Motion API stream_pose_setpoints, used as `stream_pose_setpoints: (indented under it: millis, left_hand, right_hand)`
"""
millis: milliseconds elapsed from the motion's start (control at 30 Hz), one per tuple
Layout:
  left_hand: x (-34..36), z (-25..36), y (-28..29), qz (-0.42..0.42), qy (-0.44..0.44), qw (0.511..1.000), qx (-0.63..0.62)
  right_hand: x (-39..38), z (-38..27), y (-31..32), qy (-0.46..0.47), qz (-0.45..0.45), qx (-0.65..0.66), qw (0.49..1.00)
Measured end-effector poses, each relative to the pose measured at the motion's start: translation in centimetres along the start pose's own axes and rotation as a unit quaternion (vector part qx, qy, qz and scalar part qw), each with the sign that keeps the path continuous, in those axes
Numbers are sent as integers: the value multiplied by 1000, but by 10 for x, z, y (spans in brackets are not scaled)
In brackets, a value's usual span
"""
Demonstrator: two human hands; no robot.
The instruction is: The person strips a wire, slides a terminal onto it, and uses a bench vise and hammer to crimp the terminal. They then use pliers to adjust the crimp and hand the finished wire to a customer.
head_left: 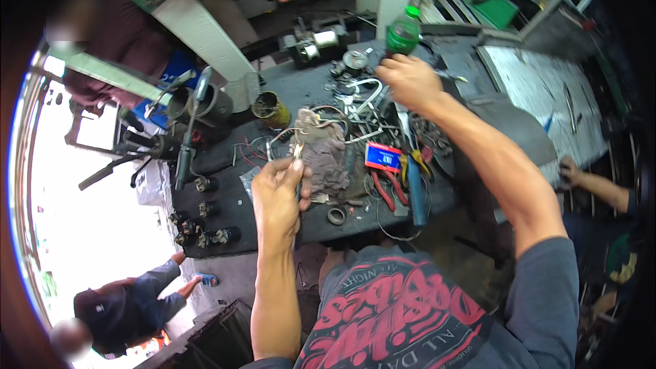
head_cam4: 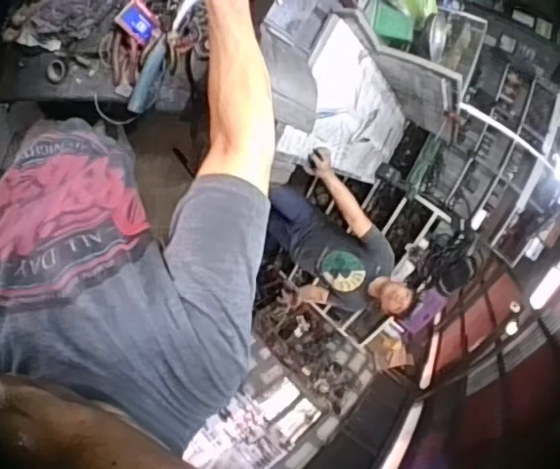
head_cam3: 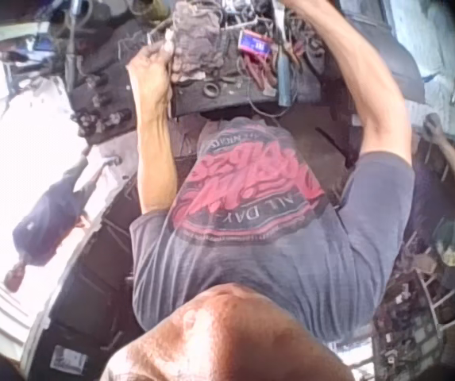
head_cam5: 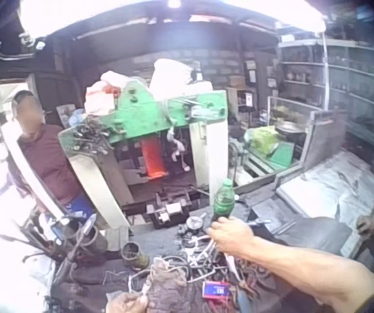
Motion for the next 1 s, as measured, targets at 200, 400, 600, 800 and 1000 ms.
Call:
stream_pose_setpoints:
  millis: [200, 400, 600, 800, 1000]
  left_hand:
    - [-20, 21, 7, -28, -72, 997, -18]
    - [-53, 49, 13, -20, -126, 991, -39]
    - [-77, 64, 11, -33, -165, 985, -36]
    - [-85, 66, 9, -44, -178, 983, -19]
    - [-88, 60, 11, -65, -176, 982, -9]
  right_hand:
    - [-25, -23, -93, 42, -145, 125, 981]
    - [-9, -46, -45, -180, -62, 276, 942]
    - [-14, -130, 42, -199, -113, 814, 534]
    - [-30, -139, 47, -255, -49, 842, 473]
    - [-37, -146, 58, -242, -78, 853, 455]
Point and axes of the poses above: each hand's wrist, its own x-axis towards the middle knuckle, its own y-axis out of the back of the hand, z = x × y, the point moved 7 cm from there along x, towards the middle knuckle, and after that the axes turned 1 degree about x, right-handed, at the moved point
